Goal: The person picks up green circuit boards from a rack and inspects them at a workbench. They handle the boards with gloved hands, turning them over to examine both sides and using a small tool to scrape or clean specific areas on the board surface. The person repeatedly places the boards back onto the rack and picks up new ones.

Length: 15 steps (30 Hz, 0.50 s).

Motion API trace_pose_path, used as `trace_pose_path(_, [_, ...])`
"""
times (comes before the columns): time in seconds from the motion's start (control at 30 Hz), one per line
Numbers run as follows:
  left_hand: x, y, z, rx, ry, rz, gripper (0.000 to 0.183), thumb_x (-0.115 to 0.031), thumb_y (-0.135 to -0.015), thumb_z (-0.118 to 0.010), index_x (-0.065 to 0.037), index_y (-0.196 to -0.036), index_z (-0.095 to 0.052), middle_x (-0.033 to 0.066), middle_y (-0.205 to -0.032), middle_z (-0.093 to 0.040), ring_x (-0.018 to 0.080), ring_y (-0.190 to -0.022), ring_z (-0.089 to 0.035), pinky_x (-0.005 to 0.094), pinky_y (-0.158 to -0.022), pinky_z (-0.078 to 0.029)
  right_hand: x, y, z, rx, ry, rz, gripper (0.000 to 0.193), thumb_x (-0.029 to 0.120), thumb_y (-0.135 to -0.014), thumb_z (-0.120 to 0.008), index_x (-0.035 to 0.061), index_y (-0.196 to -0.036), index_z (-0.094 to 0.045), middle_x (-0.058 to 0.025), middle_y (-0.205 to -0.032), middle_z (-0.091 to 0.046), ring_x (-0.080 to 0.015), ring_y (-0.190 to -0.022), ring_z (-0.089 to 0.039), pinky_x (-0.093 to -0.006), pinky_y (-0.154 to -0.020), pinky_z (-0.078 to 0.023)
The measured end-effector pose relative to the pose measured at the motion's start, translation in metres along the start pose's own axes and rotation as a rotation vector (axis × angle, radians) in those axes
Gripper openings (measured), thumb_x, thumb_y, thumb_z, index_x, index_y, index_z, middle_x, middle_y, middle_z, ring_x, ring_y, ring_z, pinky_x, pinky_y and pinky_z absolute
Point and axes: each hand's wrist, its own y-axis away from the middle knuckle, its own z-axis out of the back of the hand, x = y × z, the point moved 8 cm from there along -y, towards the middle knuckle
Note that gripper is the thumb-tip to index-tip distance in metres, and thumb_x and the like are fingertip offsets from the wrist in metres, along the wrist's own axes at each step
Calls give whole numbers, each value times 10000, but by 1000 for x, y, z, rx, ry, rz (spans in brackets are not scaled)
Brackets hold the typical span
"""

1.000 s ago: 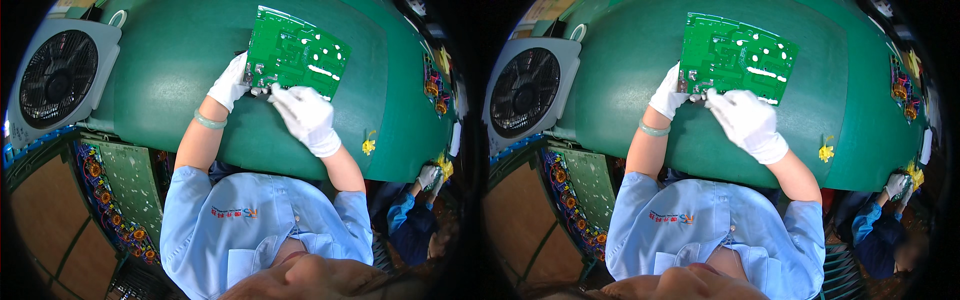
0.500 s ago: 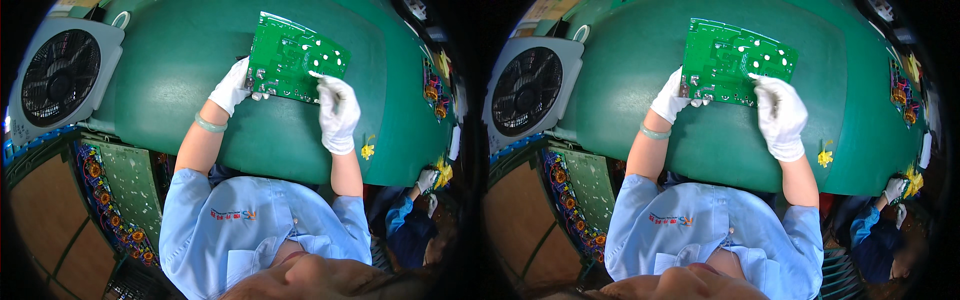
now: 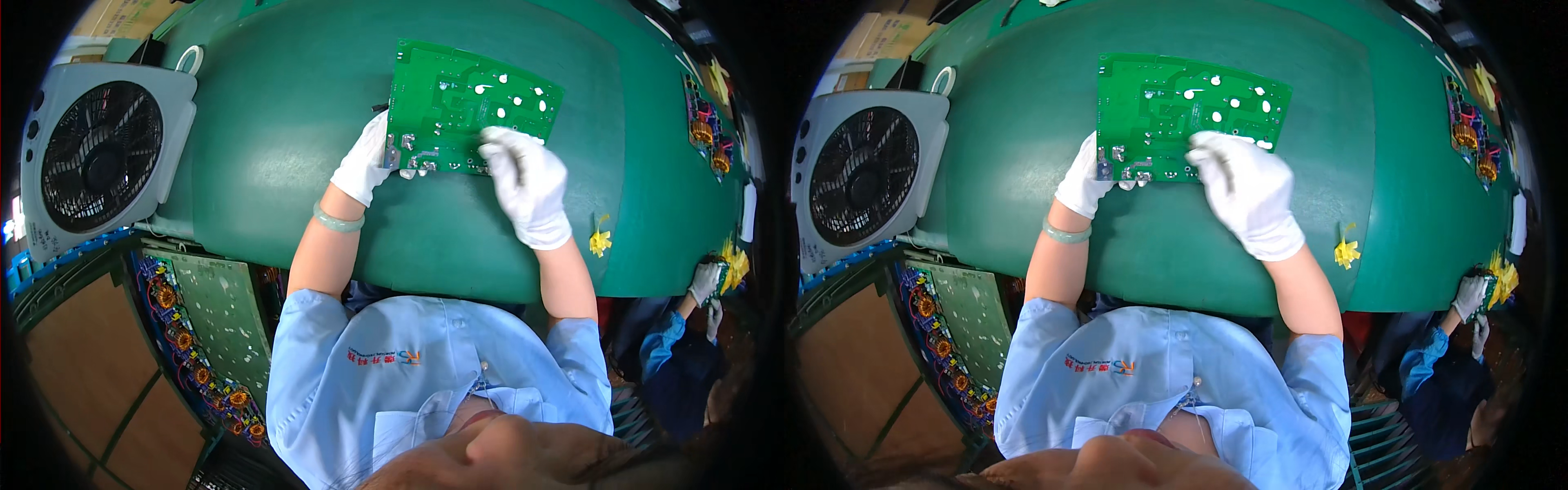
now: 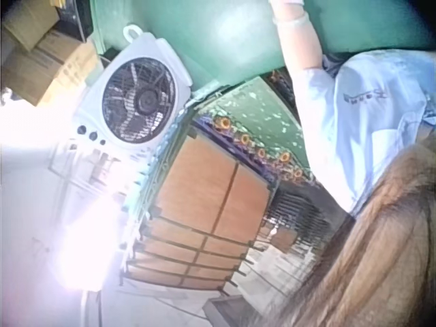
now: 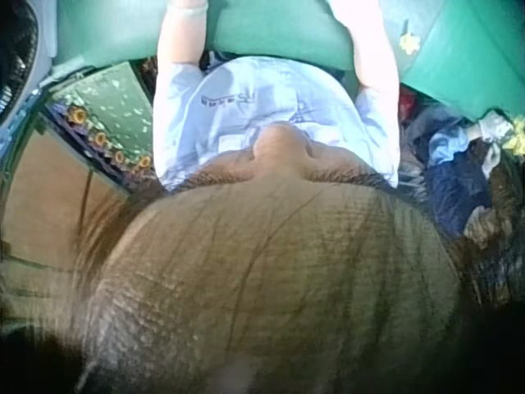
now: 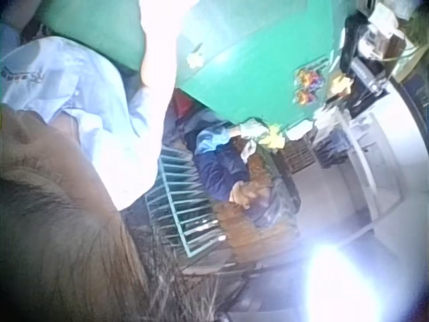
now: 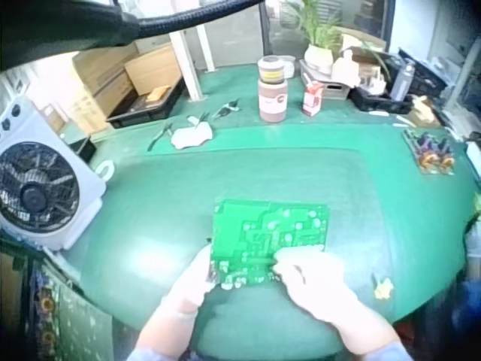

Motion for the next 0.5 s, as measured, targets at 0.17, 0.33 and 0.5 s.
trace_pose_path(0.17, [-3,0,-2,89,-81,-203,472,-462,-987,-502,-29,-1155,-584,83,-908,-674,154,-650,-662,252,-430,-481,32,3,-25,16,150,282,282,125,-745,-765,121,-1018,-692,-43,-855,-640,-219,-715,-637,-317,-553,-499])
trace_pose_path(0.33, [2,-1,1,62,-58,-111,484,-476,-976,-515,-35,-1164,-583,70,-931,-679,146,-676,-665,248,-442,-489,32,0,-29,22,189,240,313,134,-742,-772,125,-1044,-689,-39,-852,-636,-204,-700,-627,-312,-541,-489])
trace_pose_path(0.5, [3,-2,-2,100,-30,-75,515,-513,-970,-508,-41,-1165,-577,76,-915,-684,149,-654,-664,252,-430,-476,38,0,-27,69,188,255,277,128,-758,-770,130,-1024,-694,-26,-845,-650,-200,-698,-636,-317,-558,-497])
